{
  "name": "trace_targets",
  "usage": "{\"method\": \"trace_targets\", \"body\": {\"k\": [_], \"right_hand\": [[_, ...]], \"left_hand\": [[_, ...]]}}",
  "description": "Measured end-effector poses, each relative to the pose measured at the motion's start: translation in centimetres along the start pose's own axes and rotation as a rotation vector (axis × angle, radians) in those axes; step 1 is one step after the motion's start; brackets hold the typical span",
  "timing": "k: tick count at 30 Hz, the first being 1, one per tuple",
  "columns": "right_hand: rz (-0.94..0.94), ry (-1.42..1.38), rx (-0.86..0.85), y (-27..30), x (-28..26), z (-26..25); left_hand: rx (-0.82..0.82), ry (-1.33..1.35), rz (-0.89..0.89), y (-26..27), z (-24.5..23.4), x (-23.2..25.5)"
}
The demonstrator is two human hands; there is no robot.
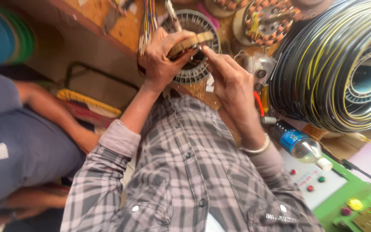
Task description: The person uses a screwdriver to adjust and secure components on a motor stator. They insert small white insulating pieces into slots and tighten connections with the screwdriver.
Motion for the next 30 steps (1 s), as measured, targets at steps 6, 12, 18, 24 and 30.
{"method": "trace_targets", "body": {"k": [6, 12, 18, 24, 30], "right_hand": [[0.398, -0.160, 0.064, 1.8, 3.8, -3.5], [0.624, -0.217, -0.022, 3.7, 7.8, -3.6], [0.705, -1.349, -0.178, 6.2, 9.3, -4.0], [0.390, -1.412, -0.076, 5.7, 12.3, -4.1], [-0.046, -0.404, 0.157, 3.1, 8.5, -6.1]], "left_hand": [[-0.129, -0.232, 0.139, -1.5, -1.6, 3.3], [-0.211, -0.035, 0.062, -0.4, -0.9, 1.4], [-0.100, 0.182, -0.109, 2.3, -0.6, -1.6], [-0.197, 0.269, -0.146, 1.9, -0.8, -2.6], [-0.201, 0.303, -0.113, 1.4, -1.4, -1.7]]}}
Point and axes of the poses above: each hand's wrist, its own y-axis away from the middle knuckle, its own z-axis out of the palm, x = y × z, the point moved 3 cm from there along -y, towards the middle knuckle, and after that the axes turned 7 degrees about x, right-handed, at the moved point
